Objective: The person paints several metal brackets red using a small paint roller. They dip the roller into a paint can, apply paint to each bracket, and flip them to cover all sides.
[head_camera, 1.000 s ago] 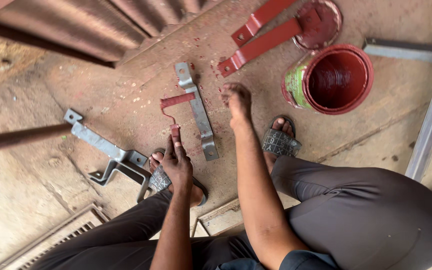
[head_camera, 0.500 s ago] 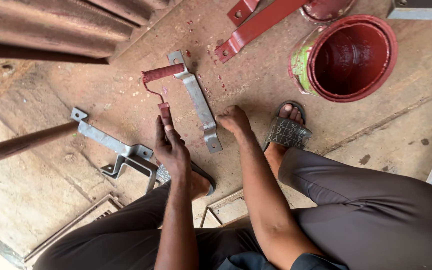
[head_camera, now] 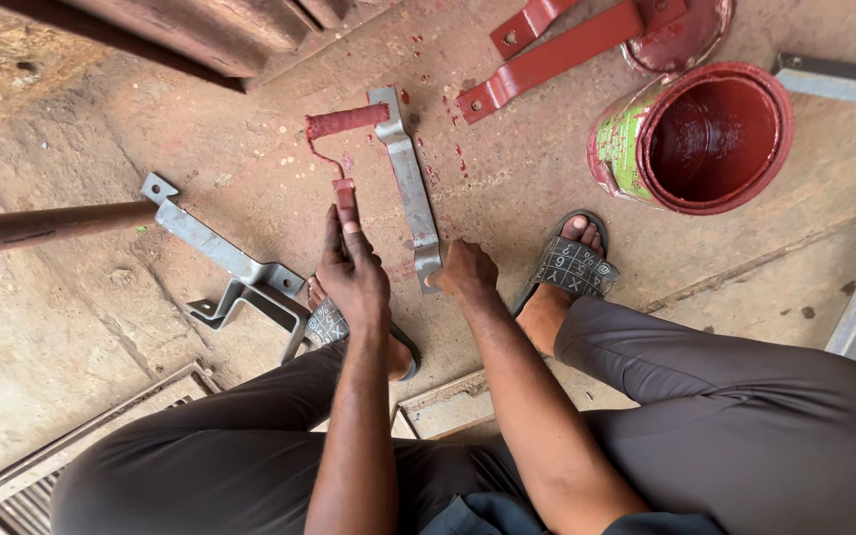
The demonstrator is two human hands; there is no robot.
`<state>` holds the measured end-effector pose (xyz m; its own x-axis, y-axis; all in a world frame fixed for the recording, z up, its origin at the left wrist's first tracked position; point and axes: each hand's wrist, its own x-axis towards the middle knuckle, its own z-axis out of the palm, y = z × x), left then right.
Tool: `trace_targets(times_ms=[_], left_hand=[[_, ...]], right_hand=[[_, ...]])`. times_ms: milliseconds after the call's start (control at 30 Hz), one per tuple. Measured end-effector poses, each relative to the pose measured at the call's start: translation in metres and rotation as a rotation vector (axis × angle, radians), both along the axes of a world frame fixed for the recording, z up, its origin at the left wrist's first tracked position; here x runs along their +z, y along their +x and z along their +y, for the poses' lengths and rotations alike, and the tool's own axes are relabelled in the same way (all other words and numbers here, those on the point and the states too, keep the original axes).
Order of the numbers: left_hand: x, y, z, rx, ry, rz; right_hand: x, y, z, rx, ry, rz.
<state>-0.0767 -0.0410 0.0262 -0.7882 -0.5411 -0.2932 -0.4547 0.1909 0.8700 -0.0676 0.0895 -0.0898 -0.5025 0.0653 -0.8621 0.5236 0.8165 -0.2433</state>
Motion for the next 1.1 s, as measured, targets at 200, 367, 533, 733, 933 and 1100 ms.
trace_targets(times_ms=[200,367,533,733,933,1100], left_hand=[[0.004,0.007,-0.006,0.002,0.089,0.046],[0.01,0.012,-0.015,0.017,0.119,0.079],[0.013,0.018,-0.025,0.048,0.106,0.064],[0.001,0.025,-0.033,0.016,-0.061,0.172],[-0.014,0.027,-0.038,0.086,-0.005,0.017],[-0.025,0.029,-0.039,-0.067,-0.275,0.361]], right_hand=[[0.004,0.017,-0.012,-0.043,0.029,0.103],[-0.011,0.027,-0.012,-0.11,0.012,0.191],[-0.027,0.042,-0.011,-0.104,-0.215,0.26],[-0.017,0.046,-0.013,-0.077,-0.362,0.313],[-0.003,0.036,-0.024,0.105,-0.332,0.336],[-0.02,0.047,-0.034,0.281,-0.06,0.48]])
